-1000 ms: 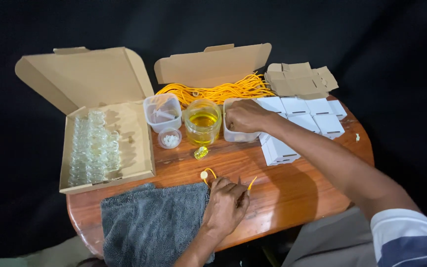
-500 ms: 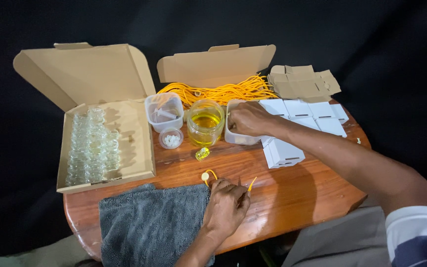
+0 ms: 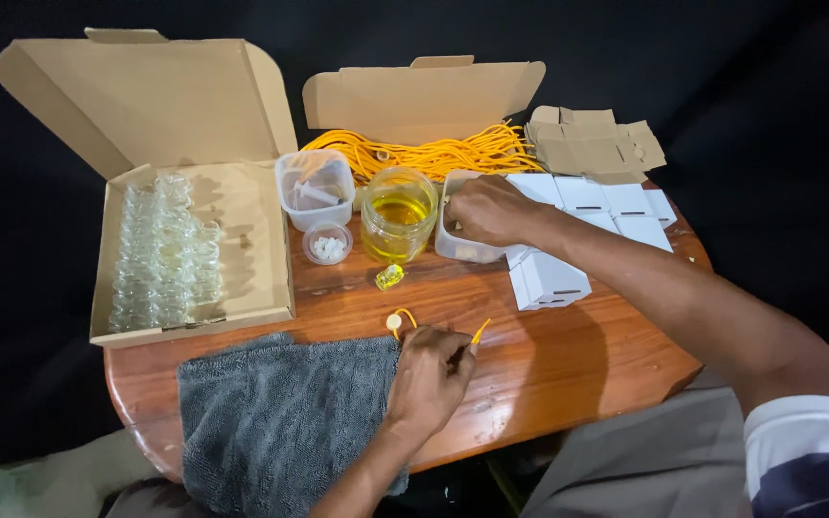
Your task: Assembling a car perfume diffuser by threading a cord through a wooden cap and then folding a cardboard box for packaging.
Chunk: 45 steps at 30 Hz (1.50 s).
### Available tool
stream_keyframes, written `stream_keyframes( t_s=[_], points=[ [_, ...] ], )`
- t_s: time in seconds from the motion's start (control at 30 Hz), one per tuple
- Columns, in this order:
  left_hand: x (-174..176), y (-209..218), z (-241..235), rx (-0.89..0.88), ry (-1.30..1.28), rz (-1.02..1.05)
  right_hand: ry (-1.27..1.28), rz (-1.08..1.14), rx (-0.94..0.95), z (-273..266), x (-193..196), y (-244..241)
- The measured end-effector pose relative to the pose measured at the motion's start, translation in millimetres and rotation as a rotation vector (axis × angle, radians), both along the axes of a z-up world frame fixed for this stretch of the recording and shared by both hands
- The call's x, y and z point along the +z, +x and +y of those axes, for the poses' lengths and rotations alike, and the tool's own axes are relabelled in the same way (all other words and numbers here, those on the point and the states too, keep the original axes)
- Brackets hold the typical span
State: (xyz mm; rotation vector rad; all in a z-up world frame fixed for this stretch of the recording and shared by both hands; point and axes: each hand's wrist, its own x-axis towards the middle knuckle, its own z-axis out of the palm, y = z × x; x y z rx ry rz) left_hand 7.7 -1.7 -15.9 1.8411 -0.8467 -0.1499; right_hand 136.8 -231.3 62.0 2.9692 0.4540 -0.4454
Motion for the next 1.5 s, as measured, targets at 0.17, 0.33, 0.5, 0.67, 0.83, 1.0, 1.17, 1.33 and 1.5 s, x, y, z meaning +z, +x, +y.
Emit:
stream_keyframes(
  t_s=[0.17, 0.33, 0.5, 0.67, 0.83, 1.0, 1.17, 1.33, 1.5],
  points=[
    [1, 2, 2, -0.002, -0.026, 0.064, 0.374, -0.110, -0.137, -9, 36, -17],
    [-4, 0, 1, 0.045, 0.024, 0.178, 0.801, -0.202, -0.256, 13, 93, -102],
    [3, -2, 1, 0.060, -0.025, 0.158, 1.134, -0.224, -0.835, 52, 63, -180],
    [1, -4, -1, 0.055, -0.008, 0.126, 1.518, -0.316, -0.699, 49, -18, -208],
    [10, -5, -2, 0.027, 0.001, 0.127, 1.842, -0.188, -0.746, 59, -38, -218],
    [5, -4, -5, -0.028, -0.036, -0.007, 1.547, -0.090, -0.779, 62, -41, -220],
    [18, -6, -5, -0.088, -0.010, -0.004, 1.477, -0.199, -0.772, 63, -40, -219],
    [13, -8, -4, -0.038, -0.015, 0.100, 1.621, -0.286, -0.778, 61, -41, -214],
    [-1, -7, -5, -0.040, 0.030, 0.056, 1.606, -0.314, -0.757, 64, -27, -212]
  ],
)
